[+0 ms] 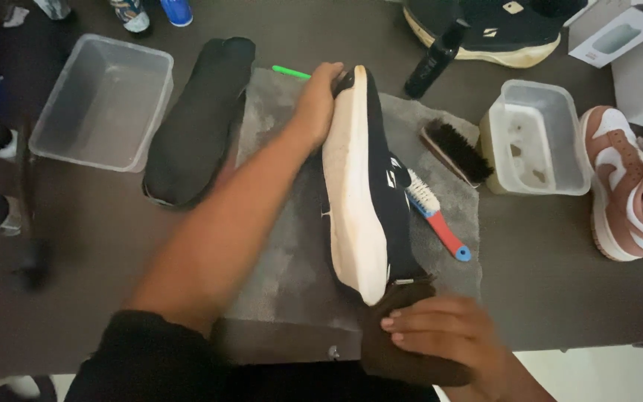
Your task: The person wipes the sole of a black and white sneaker with a brown cloth, then sprays a cleaning solution onto the sole. They use a blue and red brush to scrub the sole repeatedly, focusing on the midsole area.
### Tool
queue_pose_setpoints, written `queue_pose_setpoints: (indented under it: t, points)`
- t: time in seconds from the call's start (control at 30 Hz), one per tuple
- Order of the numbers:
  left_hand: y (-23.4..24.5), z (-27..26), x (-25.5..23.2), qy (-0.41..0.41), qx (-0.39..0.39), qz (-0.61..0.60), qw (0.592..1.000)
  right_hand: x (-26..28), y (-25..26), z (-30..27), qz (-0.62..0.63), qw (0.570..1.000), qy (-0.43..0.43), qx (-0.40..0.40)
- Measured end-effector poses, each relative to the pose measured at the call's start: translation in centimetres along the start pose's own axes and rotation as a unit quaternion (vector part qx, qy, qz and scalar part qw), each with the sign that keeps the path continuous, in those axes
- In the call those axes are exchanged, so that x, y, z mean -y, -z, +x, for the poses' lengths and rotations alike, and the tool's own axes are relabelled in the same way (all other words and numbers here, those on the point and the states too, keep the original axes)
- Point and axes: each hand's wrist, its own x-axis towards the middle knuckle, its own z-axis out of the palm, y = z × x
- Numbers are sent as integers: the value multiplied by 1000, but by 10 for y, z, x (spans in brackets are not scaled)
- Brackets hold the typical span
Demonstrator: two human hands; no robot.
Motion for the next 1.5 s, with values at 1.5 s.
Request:
queue_pose_setpoints:
  t: [1.5]
  points:
    - [31, -37, -44, 30, 254, -252, 933, -154, 65, 147, -378, 832, -406, -3]
